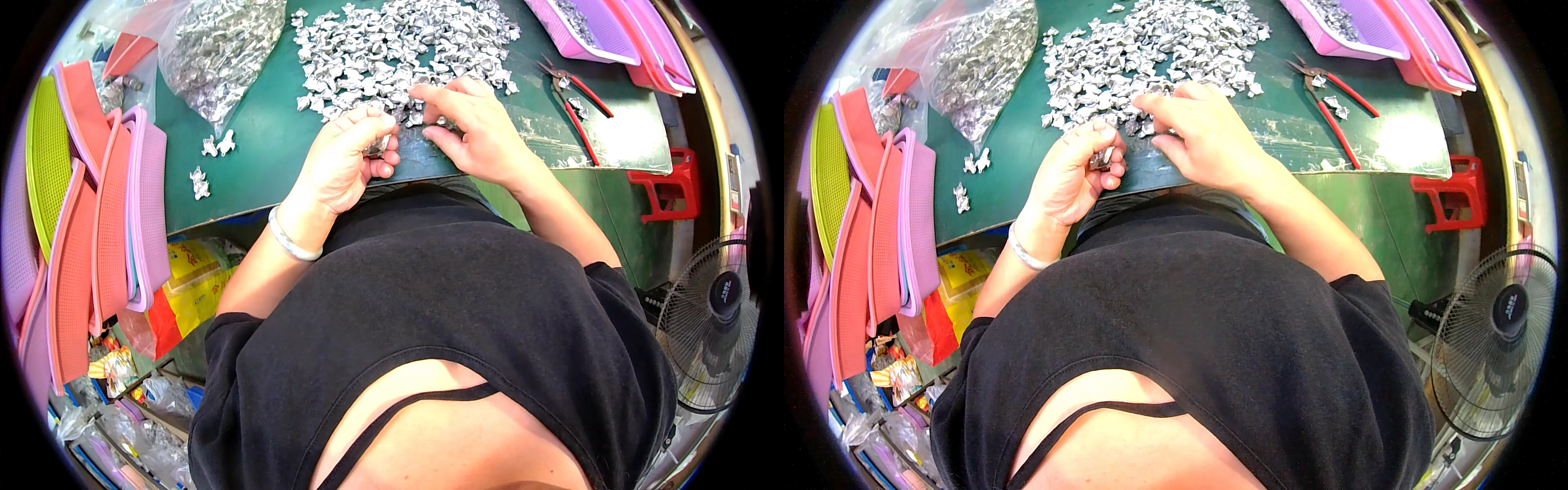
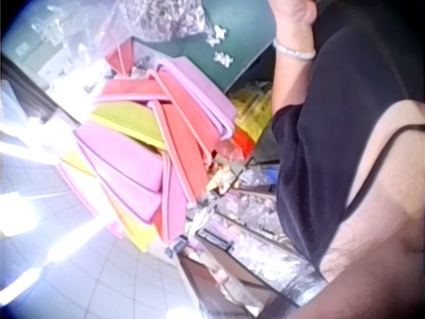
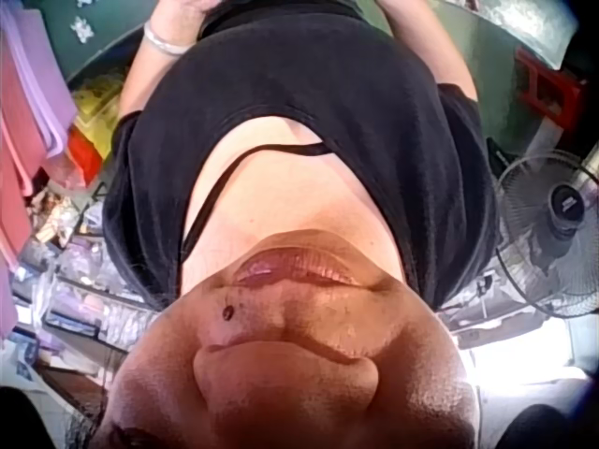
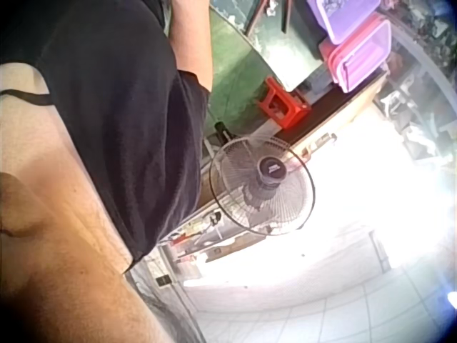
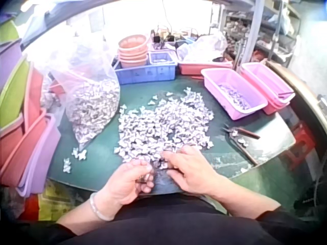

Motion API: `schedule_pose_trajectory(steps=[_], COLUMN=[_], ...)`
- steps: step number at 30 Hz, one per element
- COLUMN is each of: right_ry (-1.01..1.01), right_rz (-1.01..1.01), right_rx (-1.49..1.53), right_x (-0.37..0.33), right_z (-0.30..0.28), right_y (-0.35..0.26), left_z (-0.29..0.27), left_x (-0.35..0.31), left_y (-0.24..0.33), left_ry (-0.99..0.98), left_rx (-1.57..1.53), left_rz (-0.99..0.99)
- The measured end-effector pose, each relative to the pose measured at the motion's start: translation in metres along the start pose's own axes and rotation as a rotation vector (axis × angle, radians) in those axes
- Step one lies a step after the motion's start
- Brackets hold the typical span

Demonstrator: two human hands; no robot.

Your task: The person repeatedly picks small silver metal pieces from a green table and joins them by hand, placing the assembled units back on the table. The workspace includes plastic trays, a bag of parts, and pliers nearby, but the person uses only their hands to connect the pieces.

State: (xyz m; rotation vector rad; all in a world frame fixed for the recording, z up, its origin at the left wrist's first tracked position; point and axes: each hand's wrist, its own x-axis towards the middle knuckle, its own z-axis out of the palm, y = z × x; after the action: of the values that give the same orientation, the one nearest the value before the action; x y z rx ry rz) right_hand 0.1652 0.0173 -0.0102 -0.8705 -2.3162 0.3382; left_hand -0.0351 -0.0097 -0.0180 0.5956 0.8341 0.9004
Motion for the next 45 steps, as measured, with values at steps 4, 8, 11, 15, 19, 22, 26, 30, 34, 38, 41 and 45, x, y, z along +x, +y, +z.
schedule_pose_trajectory(steps=[4,8,11,15,19,22,26,30,34,38,41,45], right_ry=[0.026,0.036,0.043,0.129,0.188,0.192,0.201,0.202,0.201,0.238,0.247,0.215], right_rz=[-0.028,-0.083,-0.008,0.093,0.022,-0.014,-0.029,-0.016,-0.027,-0.047,0.047,0.085], right_rx=[-0.044,-0.077,0.012,0.210,0.220,0.204,0.199,0.199,0.210,0.212,0.279,0.288], right_x=[0.001,0.003,0.002,0.002,0.005,0.005,0.006,0.005,0.005,0.005,0.002,0.000], right_z=[0.004,0.012,0.014,0.007,0.002,0.002,0.001,0.001,0.000,0.001,0.005,0.006], right_y=[0.005,0.003,0.005,-0.002,-0.007,-0.010,-0.012,-0.012,-0.014,-0.012,-0.009,-0.009], left_z=[0.000,0.005,0.008,0.004,0.013,0.013,0.012,0.013,0.014,0.017,0.017,0.016], left_x=[-0.002,-0.004,-0.006,-0.004,-0.006,-0.003,-0.002,-0.004,-0.004,-0.002,-0.002,-0.002], left_y=[0.001,0.003,0.004,0.003,0.006,0.003,0.003,0.004,0.003,0.003,0.004,0.004], left_ry=[0.034,0.063,0.080,0.079,0.097,0.081,0.059,0.051,0.061,0.087,0.104,0.101], left_rx=[0.041,0.084,0.085,0.111,0.141,0.134,0.122,0.101,0.142,0.163,0.156,0.134], left_rz=[0.000,-0.005,0.000,0.010,-0.016,-0.014,0.002,0.000,0.004,0.012,0.001,-0.014])
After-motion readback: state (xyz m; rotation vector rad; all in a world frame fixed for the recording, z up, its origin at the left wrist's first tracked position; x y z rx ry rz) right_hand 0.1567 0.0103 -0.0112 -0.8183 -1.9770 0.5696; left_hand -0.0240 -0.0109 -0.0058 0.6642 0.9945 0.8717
